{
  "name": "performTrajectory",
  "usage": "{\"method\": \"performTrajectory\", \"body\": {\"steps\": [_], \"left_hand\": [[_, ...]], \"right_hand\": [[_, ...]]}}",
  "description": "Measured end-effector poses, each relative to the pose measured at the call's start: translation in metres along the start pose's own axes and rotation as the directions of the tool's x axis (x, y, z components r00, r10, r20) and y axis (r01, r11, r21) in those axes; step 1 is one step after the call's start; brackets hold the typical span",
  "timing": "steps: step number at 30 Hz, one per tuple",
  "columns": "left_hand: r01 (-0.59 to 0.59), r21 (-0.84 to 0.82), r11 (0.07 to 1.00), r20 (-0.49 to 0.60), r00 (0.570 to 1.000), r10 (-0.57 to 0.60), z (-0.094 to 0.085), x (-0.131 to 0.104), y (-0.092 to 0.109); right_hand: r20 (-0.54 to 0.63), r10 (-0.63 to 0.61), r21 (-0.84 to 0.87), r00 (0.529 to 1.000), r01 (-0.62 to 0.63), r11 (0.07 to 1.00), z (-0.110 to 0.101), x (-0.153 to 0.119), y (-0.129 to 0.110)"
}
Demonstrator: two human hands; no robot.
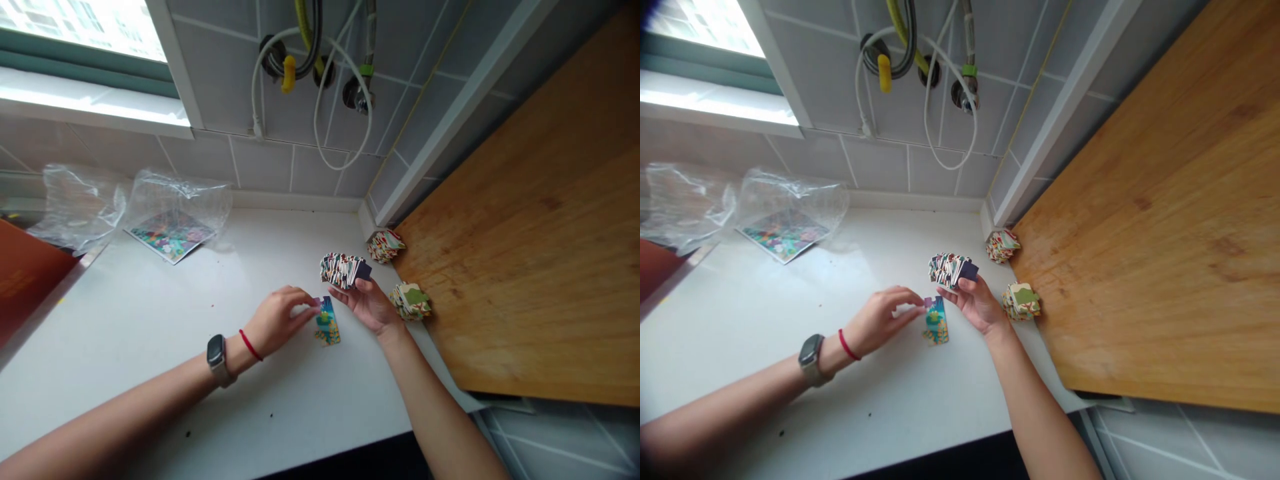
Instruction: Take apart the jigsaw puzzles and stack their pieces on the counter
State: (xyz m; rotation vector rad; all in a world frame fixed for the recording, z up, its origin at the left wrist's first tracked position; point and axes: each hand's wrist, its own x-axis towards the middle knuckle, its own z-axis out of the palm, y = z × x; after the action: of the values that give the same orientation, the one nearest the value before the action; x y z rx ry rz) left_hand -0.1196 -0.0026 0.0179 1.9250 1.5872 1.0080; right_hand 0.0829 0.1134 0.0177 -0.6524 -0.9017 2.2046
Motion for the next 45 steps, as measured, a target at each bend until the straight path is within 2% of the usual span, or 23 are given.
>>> {"method": "performTrajectory", "body": {"steps": [1, 2, 3, 5, 7, 12, 16, 19, 21, 26, 33, 36, 41, 45], "left_hand": [[0.094, -0.072, 0.993, -0.05, 0.994, -0.098, -0.007, 0.006, -0.002], [0.165, -0.165, 0.972, -0.053, 0.983, -0.176, -0.013, 0.011, -0.005], [0.215, -0.27, 0.939, -0.011, 0.974, -0.226, -0.019, 0.016, -0.007], [0.252, -0.439, 0.863, 0.073, 0.967, -0.245, -0.025, 0.023, -0.012], [0.241, -0.514, 0.823, 0.095, 0.97, -0.225, -0.026, 0.026, -0.016], [0.269, -0.538, 0.799, 0.083, 0.96, -0.267, -0.016, 0.024, -0.017], [0.38, -0.626, 0.681, 0.194, 0.922, -0.337, -0.014, 0.024, -0.016], [0.431, -0.653, 0.623, 0.3, 0.902, -0.31, -0.016, 0.026, -0.017], [0.444, -0.668, 0.597, 0.332, 0.896, -0.295, -0.017, 0.027, -0.018], [0.462, -0.7, 0.545, 0.269, 0.877, -0.398, -0.011, 0.026, -0.018], [0.503, -0.67, 0.546, 0.181, 0.824, -0.537, -0.006, 0.024, -0.014], [0.507, -0.655, 0.56, 0.163, 0.819, -0.55, -0.008, 0.025, -0.014], [0.499, -0.638, 0.587, 0.172, 0.835, -0.523, -0.014, 0.026, -0.018], [0.526, -0.663, 0.532, 0.146, 0.788, -0.598, -0.024, 0.03, -0.017]], "right_hand": [[0.012, 0.004, -0.004, 1.0, -0.004, 1.0, 0.0, -0.001, 0.0], [0.027, 0.012, -0.009, 1.0, -0.012, 1.0, 0.001, -0.002, 0.0], [0.042, 0.024, -0.015, 0.999, -0.023, 1.0, 0.002, -0.003, 0.0], [0.073, 0.054, -0.022, 0.996, -0.053, 0.998, 0.004, -0.005, 0.001], [0.105, 0.088, -0.021, 0.991, -0.086, 0.996, 0.006, -0.006, 0.002], [0.159, 0.115, -0.02, 0.981, -0.113, 0.993, 0.008, -0.005, 0.006], [0.162, 0.118, -0.035, 0.98, -0.114, 0.993, 0.008, -0.005, 0.009], [0.166, 0.138, -0.05, 0.976, -0.132, 0.99, 0.006, -0.006, 0.01], [0.175, 0.152, -0.058, 0.973, -0.144, 0.988, 0.006, -0.006, 0.01], [0.186, 0.164, -0.074, 0.969, -0.153, 0.985, 0.008, -0.008, 0.008], [0.179, 0.151, -0.111, 0.972, -0.133, 0.985, 0.01, -0.008, 0.007], [0.185, 0.137, -0.118, 0.973, -0.116, 0.986, 0.011, -0.008, 0.007], [0.167, 0.11, -0.115, 0.98, -0.092, 0.989, 0.011, -0.008, 0.004], [0.11, 0.067, -0.1, 0.992, -0.056, 0.993, 0.007, -0.005, 0.001]]}}
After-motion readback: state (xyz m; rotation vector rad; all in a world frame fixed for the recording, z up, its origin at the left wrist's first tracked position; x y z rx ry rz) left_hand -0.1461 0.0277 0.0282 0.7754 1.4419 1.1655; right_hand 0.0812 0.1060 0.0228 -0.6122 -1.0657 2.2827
